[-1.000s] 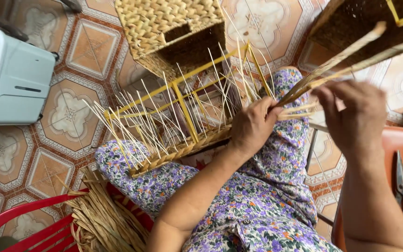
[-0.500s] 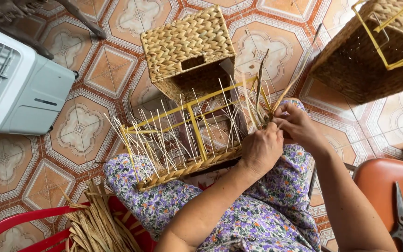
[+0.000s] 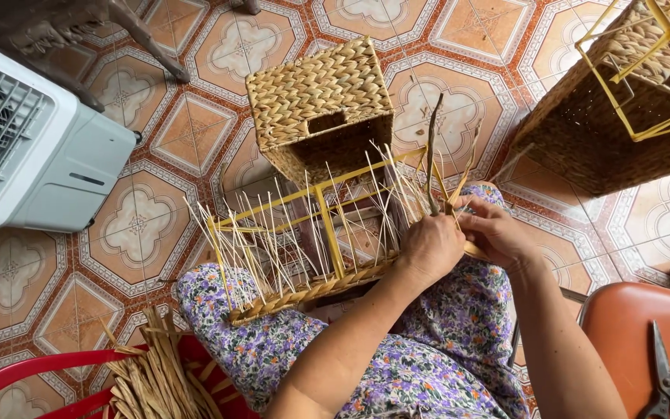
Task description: The person weaves a basket by hand, threading and tucking dried plant fibers through a wooden frame and around vertical supports. They pick up additional fibers from a pile on a red chair, incorporating them into the structure while rotating the frame.
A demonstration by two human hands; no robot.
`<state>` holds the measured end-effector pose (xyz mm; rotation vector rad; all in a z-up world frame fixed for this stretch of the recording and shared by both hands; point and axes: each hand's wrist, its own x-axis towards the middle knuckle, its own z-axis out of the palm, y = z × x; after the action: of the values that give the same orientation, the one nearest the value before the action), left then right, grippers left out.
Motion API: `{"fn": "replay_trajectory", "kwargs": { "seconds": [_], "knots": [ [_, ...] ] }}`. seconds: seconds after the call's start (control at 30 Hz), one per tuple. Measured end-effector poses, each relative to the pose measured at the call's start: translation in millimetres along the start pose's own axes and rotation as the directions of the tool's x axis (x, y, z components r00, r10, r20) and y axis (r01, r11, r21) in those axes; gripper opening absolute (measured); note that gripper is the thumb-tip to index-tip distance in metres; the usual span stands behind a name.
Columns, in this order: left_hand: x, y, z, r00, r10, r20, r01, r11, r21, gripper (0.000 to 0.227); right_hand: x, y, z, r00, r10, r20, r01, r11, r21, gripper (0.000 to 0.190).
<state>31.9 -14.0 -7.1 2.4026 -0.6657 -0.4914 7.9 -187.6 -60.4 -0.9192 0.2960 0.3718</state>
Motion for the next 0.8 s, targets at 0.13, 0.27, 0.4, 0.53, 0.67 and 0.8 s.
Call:
{"fn": "replay_trajectory", "kwargs": {
  "seconds": [0.13, 0.27, 0.4, 0.53, 0.67, 0.8],
  "knots": [
    [3, -2, 4, 0.992, -0.088, 0.088, 0.088, 0.996, 0.004, 0.029, -3, -3, 11, 1.0, 0.002, -0.011, -0.002, 0.999, -0.036, 0.029],
    [2, -1, 3, 0.99, -0.093, 0.106, 0.092, 0.996, 0.019, 0.029, 6, 11, -12, 0.998, -0.057, -0.042, 0.056, 0.998, -0.024, 0.031],
    [-18, -4, -8, 1.0, -0.026, -0.013, 0.025, 0.996, -0.091, 0.029, -5, 31, -32, 0.968, -0.15, -0.2, 0.173, 0.98, 0.101, 0.018],
    [-32, -10, -10, 0.983, 0.096, -0.16, -0.131, 0.965, -0.229, 0.021, -28, 24, -20, 0.956, -0.212, -0.201, 0.242, 0.96, 0.138, 0.025],
    [-38, -7, 3, 0.976, 0.093, -0.197, -0.138, 0.963, -0.23, 0.017, -39, 9, 13, 0.969, -0.089, -0.229, 0.094, 0.996, 0.01, 0.02],
    [-41, -13, 9, 0.934, 0.149, -0.324, -0.233, 0.944, -0.236, 0.013, -21, 43, -57, 0.924, -0.25, -0.29, 0.236, 0.968, -0.083, 0.014]
  ]
}}
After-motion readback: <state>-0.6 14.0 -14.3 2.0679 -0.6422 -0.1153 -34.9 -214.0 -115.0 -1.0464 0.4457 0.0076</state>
